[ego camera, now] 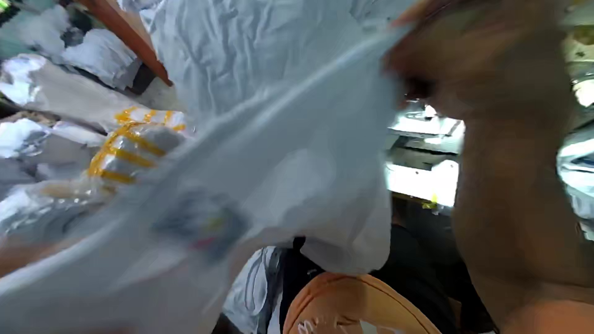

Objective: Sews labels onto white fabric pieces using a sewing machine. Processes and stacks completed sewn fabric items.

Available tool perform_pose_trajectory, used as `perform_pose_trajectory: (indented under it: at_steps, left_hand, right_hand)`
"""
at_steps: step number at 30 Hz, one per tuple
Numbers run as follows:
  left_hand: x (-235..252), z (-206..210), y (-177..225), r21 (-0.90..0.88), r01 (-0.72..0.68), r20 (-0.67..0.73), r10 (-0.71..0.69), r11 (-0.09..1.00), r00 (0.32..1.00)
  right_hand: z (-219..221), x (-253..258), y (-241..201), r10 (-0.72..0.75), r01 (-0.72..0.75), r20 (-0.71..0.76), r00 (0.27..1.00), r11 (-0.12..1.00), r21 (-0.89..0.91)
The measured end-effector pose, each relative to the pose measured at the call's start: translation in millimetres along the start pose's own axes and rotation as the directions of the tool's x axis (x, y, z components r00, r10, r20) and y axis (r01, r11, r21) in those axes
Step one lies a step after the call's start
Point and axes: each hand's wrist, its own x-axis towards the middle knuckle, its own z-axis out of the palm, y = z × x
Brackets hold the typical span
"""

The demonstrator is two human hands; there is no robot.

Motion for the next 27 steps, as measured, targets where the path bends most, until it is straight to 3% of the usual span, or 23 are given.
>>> perform_pose_trajectory:
  at_steps: [1,2,3,5,6,8,9,10,12,13,14,16,17,18,19,20,21,22,23,24,25,26,27]
  left_hand:
    - [37,-7,-13,0.256,-0.015,0.140,-0.022,0.967,0.990]
    - [68,-6,-19,0.490,0.023,0.140,-0.104,0.871,0.985]
    - [85,-6,-29,0.571,0.134,0.041,-0.191,0.810,0.981]
    - [67,-38,-62,0.652,0.332,-0.269,-0.201,0.681,0.942]
    - [43,-60,-65,0.628,0.416,-0.395,-0.192,0.658,0.899]
    - [-15,-75,-44,0.436,0.507,-0.591,-0.188,0.744,0.784]
    - [-44,-73,-32,0.297,0.481,-0.666,-0.182,0.824,0.723]
    - [-73,-72,-27,0.166,0.406,-0.676,-0.196,0.899,0.710]
    - [-129,-84,-48,-0.014,0.263,-0.404,-0.246,0.965,0.881]
    - [-139,-70,-62,-0.044,0.296,-0.307,-0.295,0.954,0.905]
    - [-147,-46,-75,-0.085,0.410,-0.249,-0.418,0.908,0.874]
    - [-172,1,-109,-0.106,0.659,-0.001,-0.663,0.744,0.748]
    - [-180,22,-122,-0.018,0.763,0.169,-0.751,0.646,0.639]
    - [-179,42,-132,0.141,0.834,0.341,-0.817,0.534,0.465]
    - [-167,64,-137,0.324,0.847,0.454,-0.855,0.422,0.252]
    - [-150,85,-142,0.432,0.818,0.509,-0.852,0.380,0.126]
    - [-130,102,-147,0.466,0.785,0.539,-0.834,0.409,0.114]
    - [-105,116,-146,0.461,0.748,0.549,-0.816,0.477,0.183]
    - [-76,130,-140,0.428,0.698,0.543,-0.780,0.575,0.310]
    - [-46,144,-130,0.378,0.631,0.517,-0.720,0.677,0.463]
    - [-16,159,-117,0.327,0.554,0.474,-0.640,0.765,0.604]
    - [12,176,-103,0.276,0.466,0.431,-0.542,0.840,0.722]
    - [38,194,-90,0.226,0.377,0.398,-0.438,0.898,0.806]
  right_hand:
    - [25,8,14,0.039,-0.024,0.086,0.995,0.985,-0.170]
    - [49,13,29,0.064,-0.008,0.149,0.987,0.938,-0.347]
    - [72,15,44,0.042,0.047,0.185,0.982,0.890,-0.454]
    - [108,9,64,-0.099,0.186,0.204,0.974,0.864,-0.468]
    - [125,6,66,-0.185,0.255,0.199,0.962,0.867,-0.428]
    - [159,-4,63,-0.335,0.385,0.195,0.922,0.857,-0.343]
    - [174,-9,62,-0.362,0.413,0.214,0.907,0.860,-0.299]
    - [189,-15,65,-0.362,0.420,0.244,0.900,0.870,-0.258]
    - [217,-32,86,-0.321,0.390,0.304,0.897,0.899,-0.201]
    - [230,-44,106,-0.285,0.359,0.330,0.900,0.914,-0.188]
    - [240,-60,127,-0.220,0.304,0.372,0.902,0.934,-0.186]
    - [251,-99,164,0.000,0.142,0.515,0.857,0.961,-0.236]
    - [252,-120,178,0.133,0.059,0.585,0.800,0.953,-0.298]
    - [251,-138,187,0.265,-0.017,0.638,0.723,0.930,-0.366]
    - [245,-154,193,0.381,-0.082,0.667,0.641,0.898,-0.433]
    - [234,-163,191,0.478,-0.133,0.671,0.566,0.857,-0.498]
    - [220,-166,187,0.535,-0.166,0.673,0.510,0.829,-0.534]
    - [203,-163,178,0.555,-0.182,0.667,0.496,0.818,-0.546]
    - [183,-159,167,0.539,-0.174,0.649,0.537,0.824,-0.539]
    - [162,-158,159,0.476,-0.144,0.586,0.656,0.841,-0.522]
    - [142,-161,156,0.340,-0.075,0.460,0.820,0.861,-0.503]
    - [122,-163,156,0.197,-0.014,0.313,0.929,0.865,-0.501]
    - [100,-165,161,0.078,0.025,0.176,0.981,0.856,-0.517]
